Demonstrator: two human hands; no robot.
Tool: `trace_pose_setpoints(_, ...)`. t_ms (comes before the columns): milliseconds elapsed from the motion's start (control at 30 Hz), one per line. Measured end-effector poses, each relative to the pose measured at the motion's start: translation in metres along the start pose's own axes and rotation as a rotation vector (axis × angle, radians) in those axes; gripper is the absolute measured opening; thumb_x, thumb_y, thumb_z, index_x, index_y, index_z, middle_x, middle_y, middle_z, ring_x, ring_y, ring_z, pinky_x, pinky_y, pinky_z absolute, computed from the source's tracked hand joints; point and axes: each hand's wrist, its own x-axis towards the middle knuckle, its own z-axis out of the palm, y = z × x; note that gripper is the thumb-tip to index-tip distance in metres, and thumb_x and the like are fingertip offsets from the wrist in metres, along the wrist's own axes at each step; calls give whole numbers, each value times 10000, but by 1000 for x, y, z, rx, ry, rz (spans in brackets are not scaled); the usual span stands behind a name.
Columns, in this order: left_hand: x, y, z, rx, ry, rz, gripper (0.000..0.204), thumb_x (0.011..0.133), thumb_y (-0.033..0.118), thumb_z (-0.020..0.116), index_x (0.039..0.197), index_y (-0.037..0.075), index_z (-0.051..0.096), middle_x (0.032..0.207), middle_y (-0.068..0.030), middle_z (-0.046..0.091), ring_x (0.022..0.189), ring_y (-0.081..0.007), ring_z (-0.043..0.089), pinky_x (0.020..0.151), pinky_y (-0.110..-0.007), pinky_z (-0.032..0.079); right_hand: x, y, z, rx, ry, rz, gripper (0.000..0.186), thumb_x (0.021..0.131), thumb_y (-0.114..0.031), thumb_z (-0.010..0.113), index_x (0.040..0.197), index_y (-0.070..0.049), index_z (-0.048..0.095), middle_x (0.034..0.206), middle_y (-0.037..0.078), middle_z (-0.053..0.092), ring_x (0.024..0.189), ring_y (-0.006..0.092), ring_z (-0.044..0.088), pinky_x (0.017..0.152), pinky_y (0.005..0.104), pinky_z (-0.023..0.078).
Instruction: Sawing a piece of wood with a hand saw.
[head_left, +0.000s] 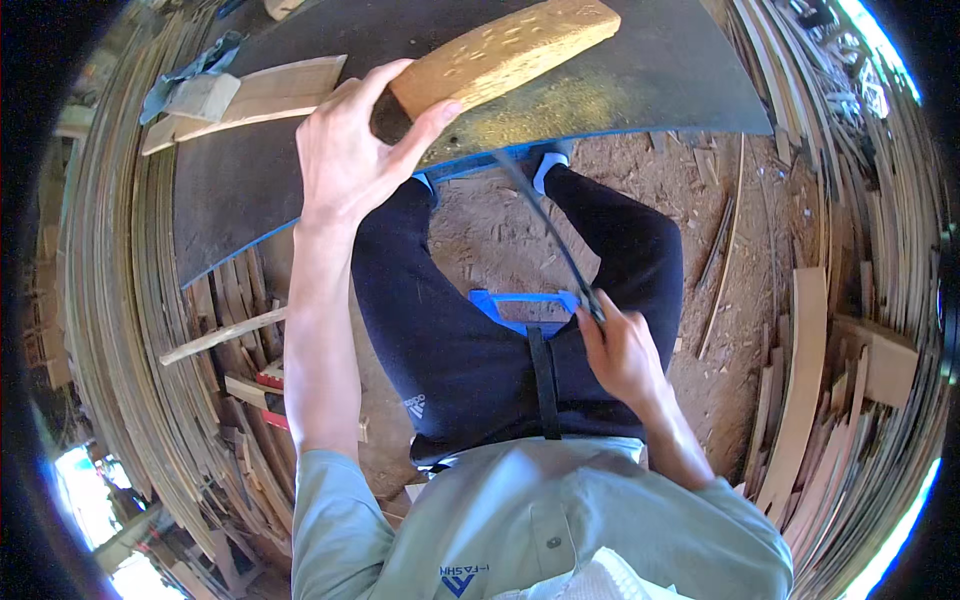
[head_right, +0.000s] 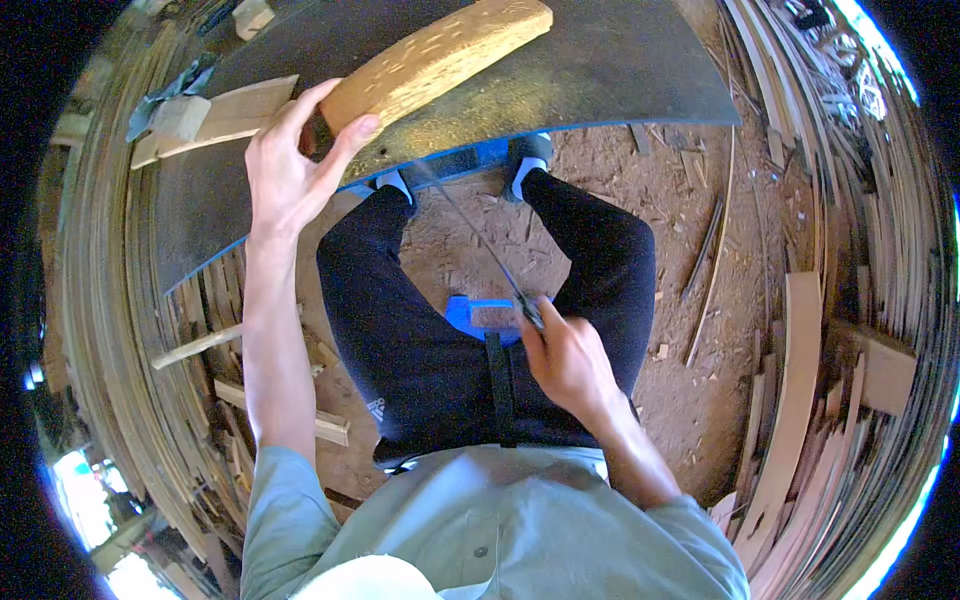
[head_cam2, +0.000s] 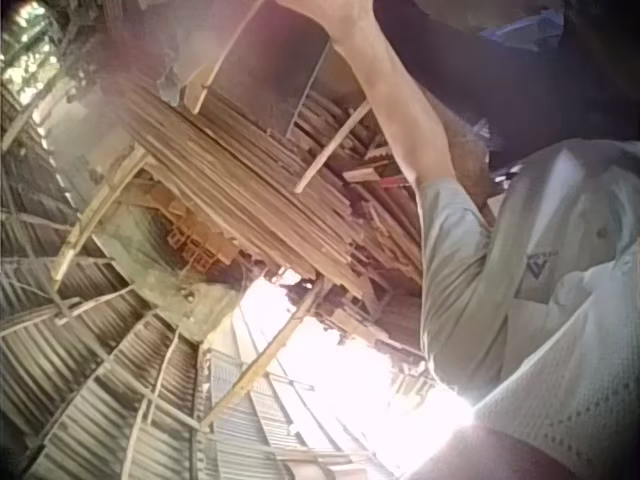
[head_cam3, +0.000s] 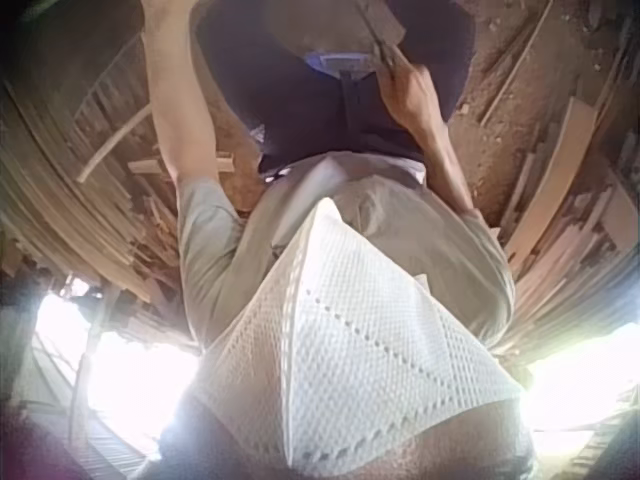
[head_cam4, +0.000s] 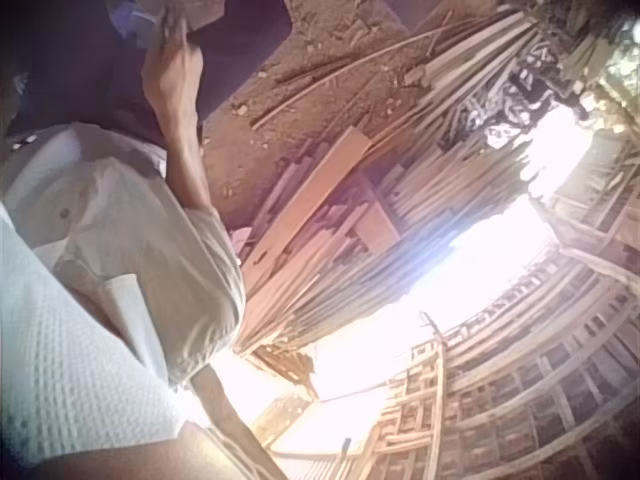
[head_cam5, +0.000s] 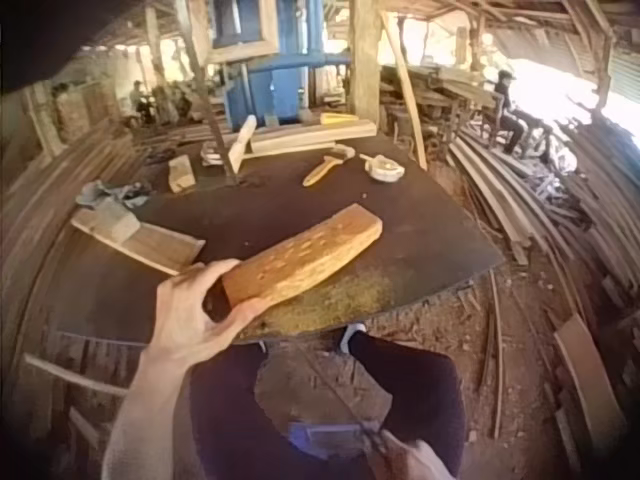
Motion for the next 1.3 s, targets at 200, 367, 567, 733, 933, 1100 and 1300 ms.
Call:
trace_pose_setpoints(200, -1, -7, 2, -87, -6, -10, 616, 800, 561, 915, 1249, 165, 769, 901, -107, 747, 755, -236, 745, 674, -359, 594, 4, -27, -29, 74, 73, 25, 145, 1039, -113, 649, 1051, 27, 612, 704, 273, 637, 673, 475, 680, 549, 501, 500)
trace_pose_setpoints(367, -1, -5, -3, -109, -56, -71, 603, 764, 464, 960, 1240, 145, 774, 933, -85, 699, 887, -241, 731, 802, -396, 585, 85, -49, -3, 21, 117, -159, 164, 1082, -147, 619, 1052, 13, 611, 647, 243, 586, 614, 455, 652, 500, 479, 434)
trace_pose_setpoints(567, 2, -5, -3, -172, -88, -72, 580, 747, 384, 979, 1216, 108, 777, 930, -91, 708, 873, -226, 724, 791, -370, 579, 129, -73, 17, -50, 263, -271, 273, 1087, -231, 616, 972, 15, 584, 604, 264, 581, 587, 481, 629, 531, 539, 476)
trace_pose_setpoints(733, 1, -10, -3, -261, -88, -78, 565, 752, 344, 979, 1210, 83, 776, 921, -89, 713, 861, -212, 716, 786, -365, 570, 140, -80, 18, -49, 224, -274, 302, 1087, -284, 592, 961, -14, 542, 601, 264, 624, 580, 492, 659, 550, 582, 537)
trace_pose_setpoints(933, 2, -9, -4, -251, -128, -99, 564, 746, 334, 983, 1205, 79, 779, 928, -86, 728, 858, -198, 719, 785, -348, 565, 145, -85, 19, -85, 218, -248, 301, 1086, -288, 585, 971, -14, 537, 614, 267, 636, 598, 498, 669, 565, 586, 553)
trace_pose_setpoints(1100, 1, -13, -1, -298, -115, -77, 542, 754, 317, 988, 1192, 71, 784, 936, -85, 743, 864, -183, 728, 781, -340, 569, 142, -92, 19, -179, 267, -202, 256, 1083, -245, 606, 986, -10, 573, 595, 237, 616, 589, 455, 670, 534, 532, 530)
trace_pose_setpoints(1300, 3, -10, 2, -275, -108, -110, 541, 771, 342, 978, 1201, 76, 782, 922, -84, 748, 847, -171, 730, 770, -330, 573, 142, -92, 17, -212, 259, -174, 259, 1076, -255, 607, 981, -20, 554, 585, 238, 618, 575, 462, 674, 525, 549, 544)
